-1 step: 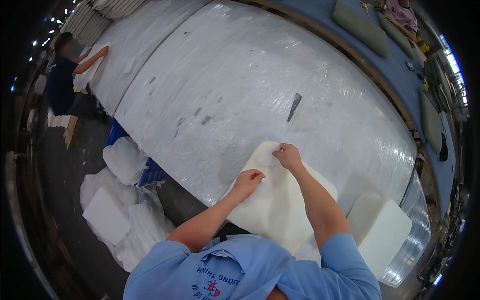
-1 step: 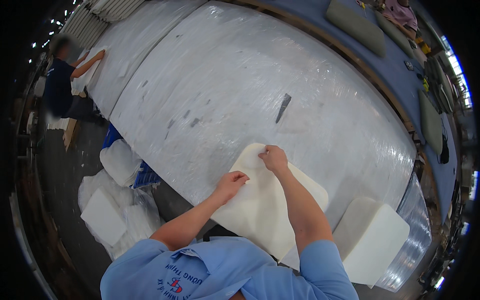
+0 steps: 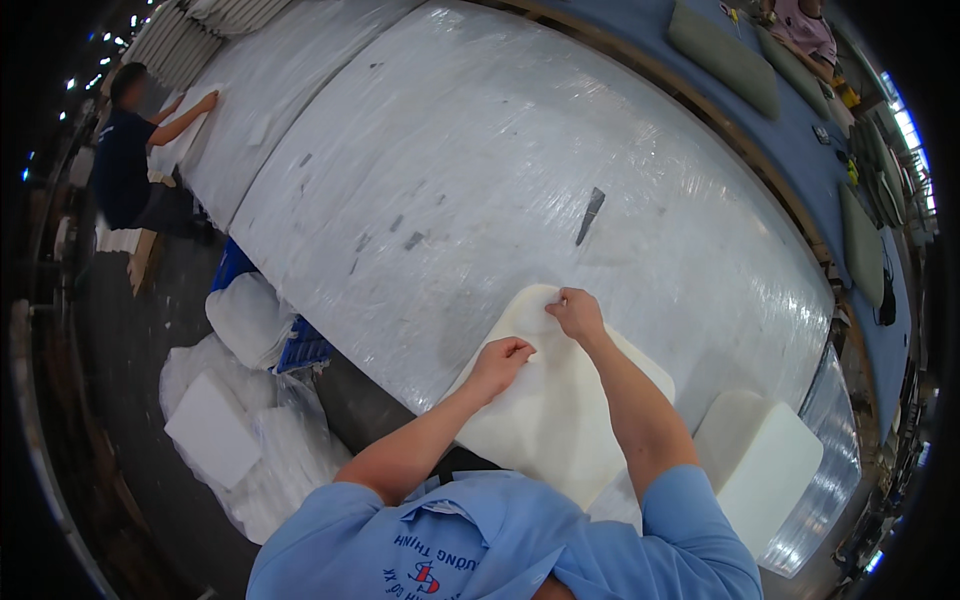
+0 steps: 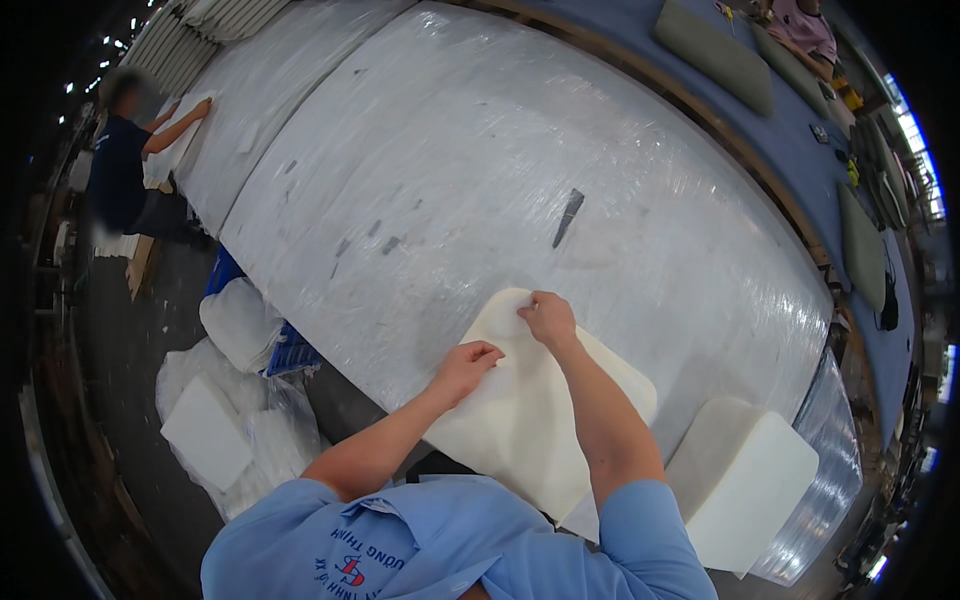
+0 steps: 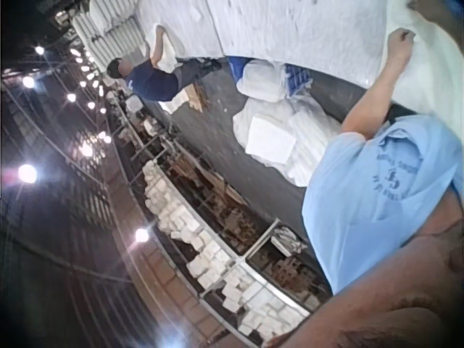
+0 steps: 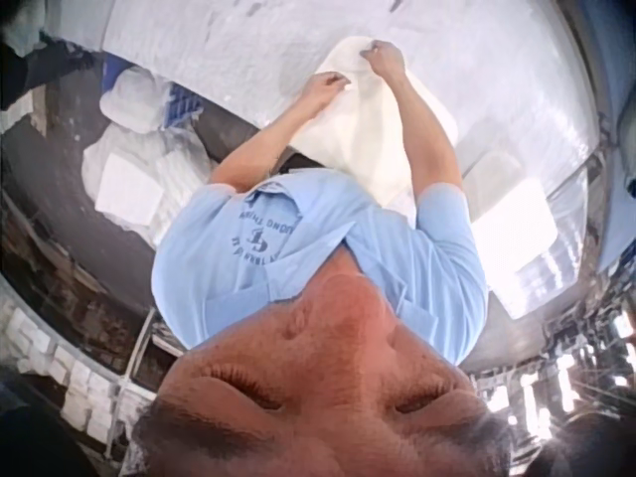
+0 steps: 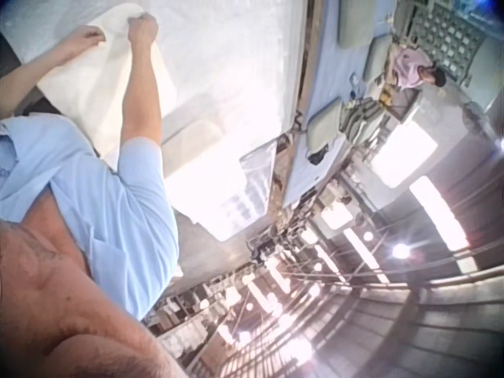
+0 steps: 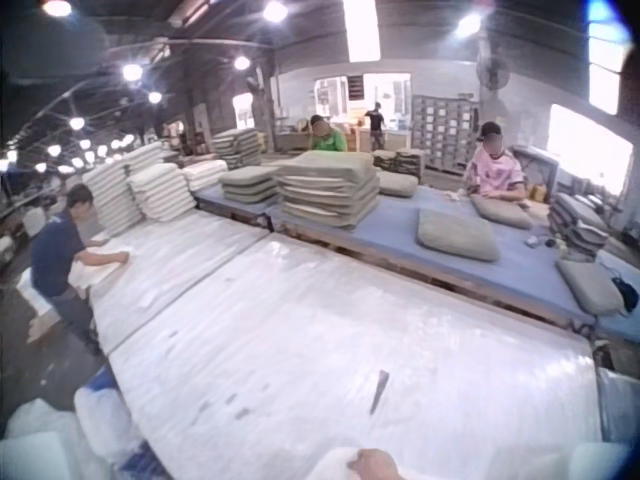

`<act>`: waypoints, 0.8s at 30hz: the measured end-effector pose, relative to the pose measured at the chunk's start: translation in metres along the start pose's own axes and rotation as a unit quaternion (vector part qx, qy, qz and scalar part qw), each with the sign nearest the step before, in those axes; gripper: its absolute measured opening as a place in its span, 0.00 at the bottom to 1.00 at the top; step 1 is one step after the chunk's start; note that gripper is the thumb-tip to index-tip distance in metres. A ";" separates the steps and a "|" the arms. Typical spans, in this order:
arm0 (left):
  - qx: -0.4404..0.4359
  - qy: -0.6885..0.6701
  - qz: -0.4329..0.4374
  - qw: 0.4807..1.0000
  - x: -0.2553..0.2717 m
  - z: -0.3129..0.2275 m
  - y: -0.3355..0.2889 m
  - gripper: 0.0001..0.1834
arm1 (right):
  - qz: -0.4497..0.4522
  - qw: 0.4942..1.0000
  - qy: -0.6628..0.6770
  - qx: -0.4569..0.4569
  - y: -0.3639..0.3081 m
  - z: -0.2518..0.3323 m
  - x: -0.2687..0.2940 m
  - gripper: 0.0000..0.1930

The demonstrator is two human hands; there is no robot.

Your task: The person repeatedly picks up white pillow covers, opens them, and inserts white foam inserts by hand. The person then folds the covers closed and stacks the finished pillows. The person also pulls loose white filling from a green bag and places it onto foam pieces.

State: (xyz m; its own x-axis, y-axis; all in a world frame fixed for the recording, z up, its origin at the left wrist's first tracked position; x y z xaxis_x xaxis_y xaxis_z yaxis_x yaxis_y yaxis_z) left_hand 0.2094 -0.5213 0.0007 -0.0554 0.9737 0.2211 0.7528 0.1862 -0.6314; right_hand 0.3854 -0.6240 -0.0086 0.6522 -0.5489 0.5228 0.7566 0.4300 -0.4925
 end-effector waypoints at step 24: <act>0.051 -0.149 0.039 0.987 -0.009 -0.007 0.072 0.20 | 0.007 0.918 0.395 -0.032 -0.033 -0.031 0.004 0.10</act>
State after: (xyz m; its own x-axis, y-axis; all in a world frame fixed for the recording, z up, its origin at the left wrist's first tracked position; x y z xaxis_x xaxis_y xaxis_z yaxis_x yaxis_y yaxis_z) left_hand 0.2689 -0.5175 -0.0418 -0.2012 0.9783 -0.0493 0.6938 0.1067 -0.7122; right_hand 0.3612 -0.6626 -0.0118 0.4067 -0.9030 -0.1388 0.7282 0.4121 -0.5476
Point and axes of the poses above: each hand's wrist, its own y-axis towards the middle knuckle, its own x-axis out of the back of the hand, z = x × y, the point moved 9 cm from there along y, towards the middle knuckle, and after that the axes turned 13 degrees about y, right-handed, at the moved point
